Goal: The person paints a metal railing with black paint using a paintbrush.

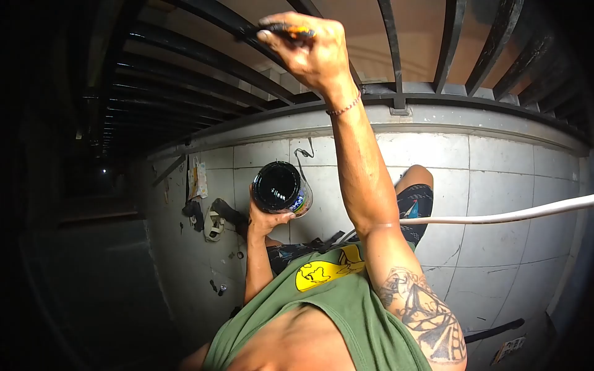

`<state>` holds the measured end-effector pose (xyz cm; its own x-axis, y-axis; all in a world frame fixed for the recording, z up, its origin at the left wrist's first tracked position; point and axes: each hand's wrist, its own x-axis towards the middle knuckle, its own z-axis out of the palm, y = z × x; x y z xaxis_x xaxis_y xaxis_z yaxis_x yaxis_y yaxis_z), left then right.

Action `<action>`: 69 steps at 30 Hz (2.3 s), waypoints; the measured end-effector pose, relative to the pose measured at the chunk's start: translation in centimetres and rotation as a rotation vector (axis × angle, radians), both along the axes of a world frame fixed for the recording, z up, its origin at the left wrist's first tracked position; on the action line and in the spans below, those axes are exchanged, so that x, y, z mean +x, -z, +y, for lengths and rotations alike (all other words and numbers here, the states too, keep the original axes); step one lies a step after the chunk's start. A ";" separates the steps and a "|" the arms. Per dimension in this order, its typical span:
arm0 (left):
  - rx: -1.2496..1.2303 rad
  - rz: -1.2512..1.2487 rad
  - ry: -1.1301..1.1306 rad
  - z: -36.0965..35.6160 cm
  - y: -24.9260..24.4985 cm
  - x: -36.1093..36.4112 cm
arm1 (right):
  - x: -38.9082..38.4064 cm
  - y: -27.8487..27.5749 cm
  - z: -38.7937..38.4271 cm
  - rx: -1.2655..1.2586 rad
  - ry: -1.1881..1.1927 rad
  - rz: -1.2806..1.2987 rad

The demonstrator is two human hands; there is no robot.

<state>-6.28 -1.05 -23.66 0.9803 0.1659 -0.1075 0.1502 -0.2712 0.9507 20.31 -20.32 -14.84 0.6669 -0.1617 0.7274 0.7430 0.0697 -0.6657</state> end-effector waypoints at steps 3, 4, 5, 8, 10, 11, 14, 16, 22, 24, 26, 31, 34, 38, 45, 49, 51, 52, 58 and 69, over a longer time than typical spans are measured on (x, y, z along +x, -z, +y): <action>-0.010 0.017 -0.016 0.3 0.2 -0.2 | 0.1 -1.1 -0.1 0.273 -0.147 -0.035; -0.007 0.024 -0.017 0.4 0.4 -0.2 | 0.3 0.0 -0.2 0.222 -0.128 -0.005; -0.007 0.018 -0.020 0.5 0.5 -0.1 | 0.6 1.7 0.0 0.170 -0.107 0.021; -0.064 0.032 -0.039 0.7 0.8 -0.4 | -1.0 6.7 0.5 0.199 -0.190 0.236; 0.005 0.016 -0.025 1.2 1.3 -0.6 | -2.6 10.0 0.0 0.199 -0.203 0.418; 0.008 0.005 -0.032 1.3 1.5 -0.6 | -3.1 11.6 -0.4 0.171 -0.163 0.458; 0.035 0.017 -0.022 1.7 1.4 -0.8 | -4.0 14.3 -1.3 0.030 -0.043 0.589; 0.058 -0.018 -0.018 1.6 1.4 -0.7 | -3.7 13.3 -1.3 -0.101 0.014 0.577; -0.044 0.002 -0.046 0.5 -0.1 -0.3 | -0.5 1.7 0.8 -0.297 0.055 0.143; -0.004 -0.016 -0.020 0.7 0.0 -0.3 | 0.1 -2.3 1.5 -0.225 0.034 -0.003; 0.035 -0.031 0.001 0.8 0.2 -0.2 | 0.7 -6.9 2.4 -0.057 0.035 -0.184; 0.101 -0.041 -0.041 1.8 0.8 -1.2 | 0.4 -9.8 0.6 0.139 0.054 -0.119; 0.075 -0.077 -0.039 2.5 1.9 -1.4 | -0.9 -6.6 -0.7 0.116 0.080 -0.121; 0.021 -0.055 -0.025 2.0 0.8 -1.2 | 0.2 -6.6 -0.4 0.045 0.166 -0.312; 0.035 -0.056 -0.032 1.6 1.5 -1.4 | 0.7 0.0 0.6 -0.114 -0.006 -0.239; -0.010 -0.005 -0.056 1.3 1.2 -1.6 | -2.4 5.7 0.3 -0.216 0.015 -0.061; -0.003 -0.029 -0.047 1.3 1.2 -1.4 | -3.6 8.3 0.0 -0.225 -0.005 0.031; -0.003 -0.034 -0.052 1.2 1.3 -1.4 | -4.1 9.4 0.0 -0.250 -0.006 0.062; -0.011 -0.065 -0.023 1.1 1.8 -0.9 | -6.6 12.2 -0.5 -0.587 0.011 0.429; 0.057 -0.109 -0.057 2.8 2.5 -1.7 | -3.2 -2.3 6.9 -0.150 0.005 -0.298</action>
<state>-7.99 1.75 -26.18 0.9745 0.2244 0.0102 0.0636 -0.3193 0.9455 17.14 -13.44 -12.55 0.4207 -0.0402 0.9063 0.9066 -0.0168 -0.4216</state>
